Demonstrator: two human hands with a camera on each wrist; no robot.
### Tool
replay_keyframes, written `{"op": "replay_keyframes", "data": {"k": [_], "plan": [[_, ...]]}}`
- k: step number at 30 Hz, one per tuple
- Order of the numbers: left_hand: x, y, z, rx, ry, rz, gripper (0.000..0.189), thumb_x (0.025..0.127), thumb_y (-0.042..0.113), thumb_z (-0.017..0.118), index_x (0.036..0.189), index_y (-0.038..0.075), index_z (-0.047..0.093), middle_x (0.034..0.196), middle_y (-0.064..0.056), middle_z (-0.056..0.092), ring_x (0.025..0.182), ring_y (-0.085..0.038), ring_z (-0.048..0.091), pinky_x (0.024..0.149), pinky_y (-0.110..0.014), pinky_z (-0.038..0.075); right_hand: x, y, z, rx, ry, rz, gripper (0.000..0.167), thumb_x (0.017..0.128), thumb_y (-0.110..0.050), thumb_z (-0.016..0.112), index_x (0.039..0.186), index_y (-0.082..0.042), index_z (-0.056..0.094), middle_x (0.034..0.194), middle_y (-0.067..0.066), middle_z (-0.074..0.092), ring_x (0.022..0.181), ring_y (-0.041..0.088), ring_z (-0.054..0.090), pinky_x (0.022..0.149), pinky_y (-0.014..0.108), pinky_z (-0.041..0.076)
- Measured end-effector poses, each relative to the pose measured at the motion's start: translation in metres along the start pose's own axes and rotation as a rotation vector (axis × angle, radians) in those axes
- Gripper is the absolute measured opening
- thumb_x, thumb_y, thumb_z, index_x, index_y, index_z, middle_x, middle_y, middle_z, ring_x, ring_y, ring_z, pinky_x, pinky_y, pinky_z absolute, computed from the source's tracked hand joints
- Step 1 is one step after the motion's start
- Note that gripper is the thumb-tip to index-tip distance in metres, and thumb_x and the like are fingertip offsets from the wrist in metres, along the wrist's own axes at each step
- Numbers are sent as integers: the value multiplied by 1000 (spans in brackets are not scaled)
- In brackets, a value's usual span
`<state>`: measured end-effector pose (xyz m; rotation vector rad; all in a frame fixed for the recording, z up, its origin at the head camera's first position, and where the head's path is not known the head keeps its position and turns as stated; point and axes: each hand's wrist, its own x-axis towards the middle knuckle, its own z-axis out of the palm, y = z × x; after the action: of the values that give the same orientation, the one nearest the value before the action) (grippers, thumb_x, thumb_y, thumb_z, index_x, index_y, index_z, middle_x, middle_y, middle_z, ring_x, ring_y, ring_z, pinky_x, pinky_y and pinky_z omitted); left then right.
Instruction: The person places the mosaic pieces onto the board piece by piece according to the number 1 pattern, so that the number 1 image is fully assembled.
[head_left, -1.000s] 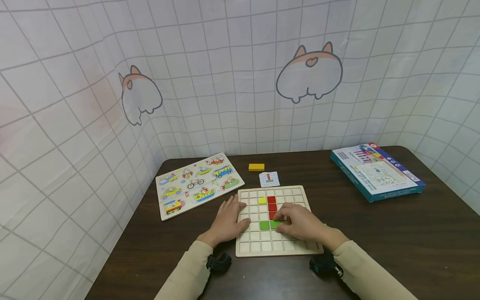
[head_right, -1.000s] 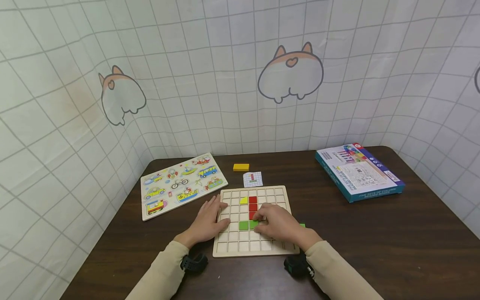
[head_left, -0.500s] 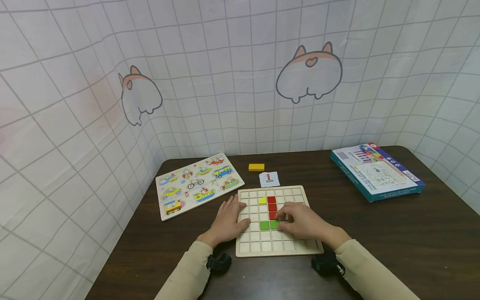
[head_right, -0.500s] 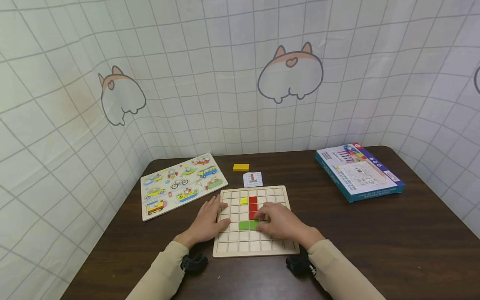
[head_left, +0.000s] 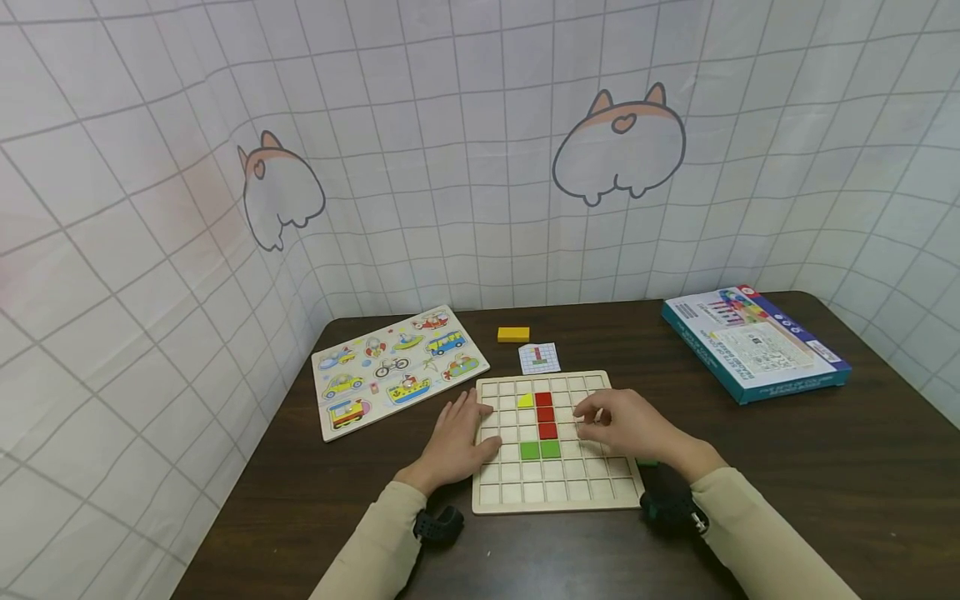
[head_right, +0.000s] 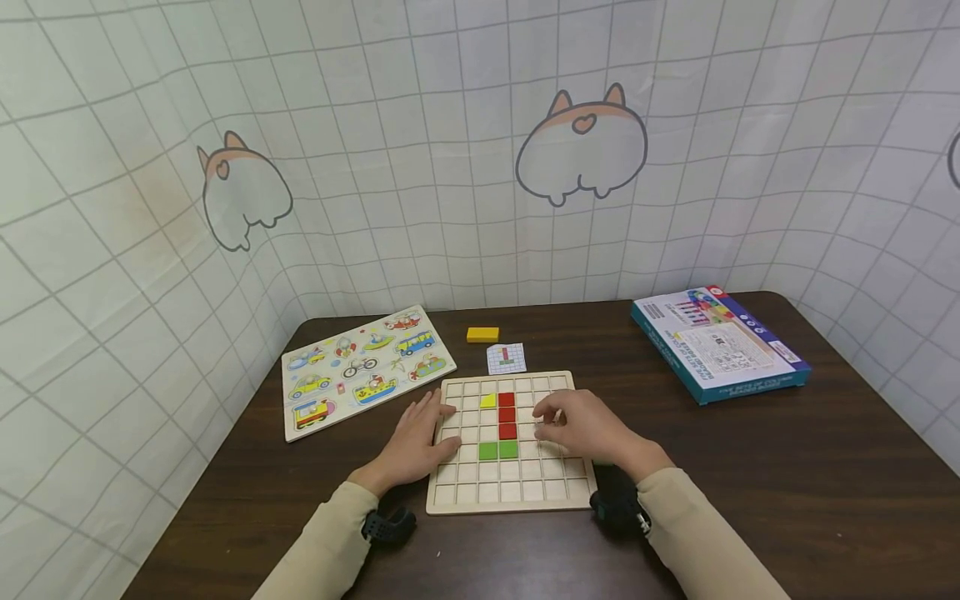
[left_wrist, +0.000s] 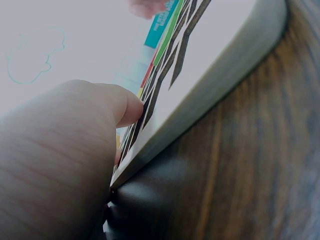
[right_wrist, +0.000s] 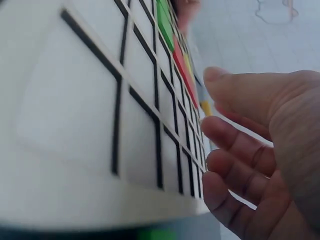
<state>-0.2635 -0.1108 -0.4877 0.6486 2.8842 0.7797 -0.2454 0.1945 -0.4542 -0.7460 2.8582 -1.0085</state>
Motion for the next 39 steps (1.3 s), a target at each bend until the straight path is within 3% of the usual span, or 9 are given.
{"op": "replay_keyframes", "data": {"k": [10, 18, 24, 32, 39], "plan": [[-1, -1, 1, -2, 0, -4, 54, 94, 41, 55, 138, 9, 47, 161, -17, 16, 149, -31, 10, 120, -49, 5, -10, 22, -33, -16, -52, 81, 25, 89, -22, 72, 110, -8, 70, 87, -5, 64, 76, 12, 54, 66, 29, 48], [0, -1, 2, -1, 0, -3, 54, 95, 40, 55, 138, 9, 47, 161, -17, 16, 150, -31, 10, 120, -48, 5, -22, 46, -54, -21, -175, 106, 29, 87, -29, 74, 106, -8, 70, 86, -5, 62, 77, 12, 53, 67, 29, 46], [0, -1, 2, 1, -2, -4, 55, 95, 41, 55, 139, 9, 47, 161, -17, 16, 150, -30, 9, 120, -48, 4, -28, 50, -60, 44, -251, 155, 27, 84, -29, 77, 101, -9, 70, 81, -3, 59, 74, 14, 52, 64, 28, 43], [0, -1, 1, -2, 4, 5, 54, 95, 40, 55, 138, 9, 47, 161, -17, 16, 150, -30, 10, 120, -49, 5, -30, 46, -64, 104, -390, 132, 29, 77, -23, 82, 98, -9, 66, 85, 2, 57, 80, 16, 50, 67, 27, 43], [1, -1, 2, 1, 4, -2, 54, 95, 40, 55, 138, 10, 47, 161, -17, 16, 150, -30, 10, 120, -48, 5, -27, 40, -56, 60, -397, 160, 31, 71, -21, 87, 90, -11, 63, 84, 3, 54, 79, 18, 48, 66, 30, 41]]}}
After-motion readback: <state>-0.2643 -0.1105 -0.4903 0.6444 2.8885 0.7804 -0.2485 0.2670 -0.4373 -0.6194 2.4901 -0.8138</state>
